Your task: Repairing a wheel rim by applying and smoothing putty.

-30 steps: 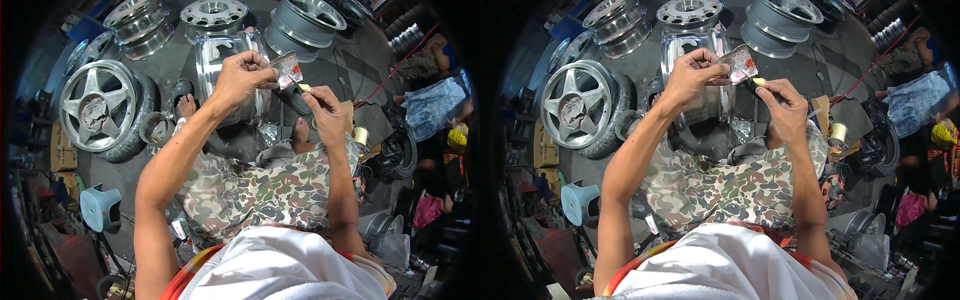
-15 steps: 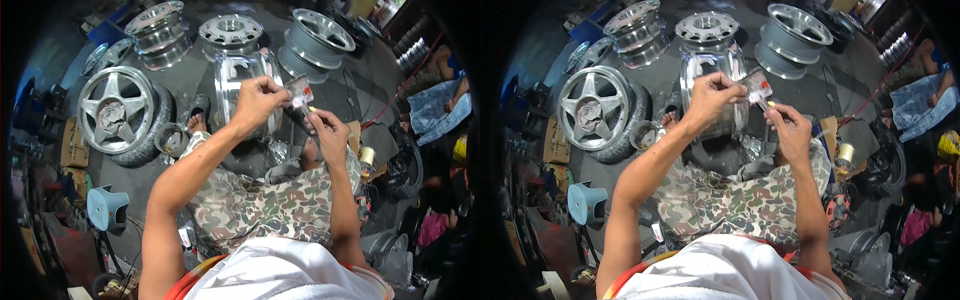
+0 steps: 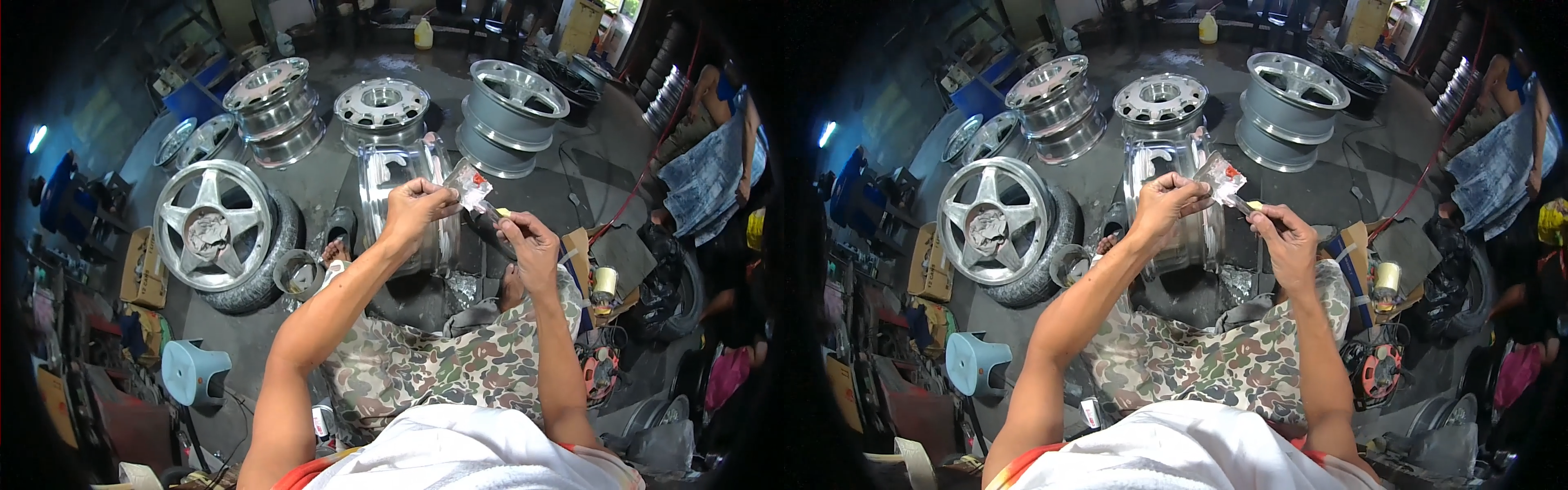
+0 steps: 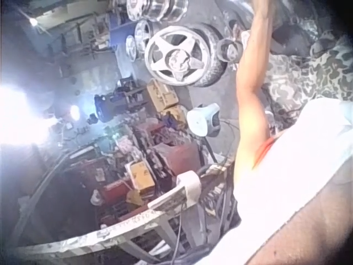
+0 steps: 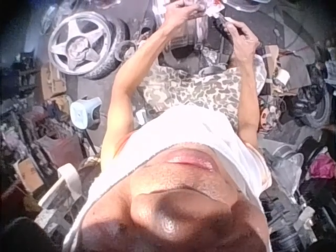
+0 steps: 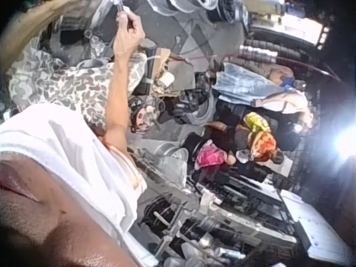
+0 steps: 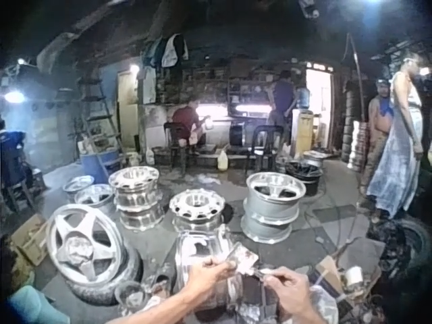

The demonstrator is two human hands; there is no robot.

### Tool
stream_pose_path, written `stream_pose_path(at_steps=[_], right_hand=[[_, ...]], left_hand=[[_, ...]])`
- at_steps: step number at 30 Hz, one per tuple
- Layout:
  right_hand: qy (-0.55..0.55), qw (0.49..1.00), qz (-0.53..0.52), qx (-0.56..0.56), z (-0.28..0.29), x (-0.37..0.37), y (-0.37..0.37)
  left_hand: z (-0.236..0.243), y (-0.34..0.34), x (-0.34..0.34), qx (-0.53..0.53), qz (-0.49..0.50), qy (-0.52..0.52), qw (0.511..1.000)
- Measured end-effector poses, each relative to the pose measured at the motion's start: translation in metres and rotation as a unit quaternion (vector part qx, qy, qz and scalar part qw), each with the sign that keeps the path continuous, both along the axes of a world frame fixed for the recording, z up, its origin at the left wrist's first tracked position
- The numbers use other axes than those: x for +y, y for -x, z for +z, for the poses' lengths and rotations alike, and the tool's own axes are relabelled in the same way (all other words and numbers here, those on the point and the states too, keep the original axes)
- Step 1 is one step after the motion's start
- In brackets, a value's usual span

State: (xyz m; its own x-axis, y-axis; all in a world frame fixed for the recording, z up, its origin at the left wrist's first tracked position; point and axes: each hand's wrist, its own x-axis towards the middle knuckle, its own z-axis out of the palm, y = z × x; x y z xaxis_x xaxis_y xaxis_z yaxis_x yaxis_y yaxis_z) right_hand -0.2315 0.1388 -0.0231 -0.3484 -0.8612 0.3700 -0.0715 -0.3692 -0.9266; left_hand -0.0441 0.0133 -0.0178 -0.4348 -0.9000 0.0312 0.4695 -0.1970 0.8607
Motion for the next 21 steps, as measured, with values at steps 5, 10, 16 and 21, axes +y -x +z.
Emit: stream_pose_path(at_steps=[5,10,16,21], right_hand=[[0.054,0.997,-0.052,0.019,0.004,-0.008,0.000],[0.083,0.983,-0.109,0.119,0.015,-0.005,-0.005],[0.133,0.939,-0.165,0.272,0.016,-0.006,-0.008],[0.100,0.929,-0.154,0.323,0.012,0.005,-0.011]], left_hand=[[-0.001,0.006,0.002,-0.005,-0.024,-0.052,0.998],[0.012,0.008,0.007,0.023,-0.045,-0.057,0.997],[0.013,0.008,0.006,0.039,-0.070,-0.094,0.992],[0.005,0.001,0.008,0.046,-0.070,-0.124,0.989]])
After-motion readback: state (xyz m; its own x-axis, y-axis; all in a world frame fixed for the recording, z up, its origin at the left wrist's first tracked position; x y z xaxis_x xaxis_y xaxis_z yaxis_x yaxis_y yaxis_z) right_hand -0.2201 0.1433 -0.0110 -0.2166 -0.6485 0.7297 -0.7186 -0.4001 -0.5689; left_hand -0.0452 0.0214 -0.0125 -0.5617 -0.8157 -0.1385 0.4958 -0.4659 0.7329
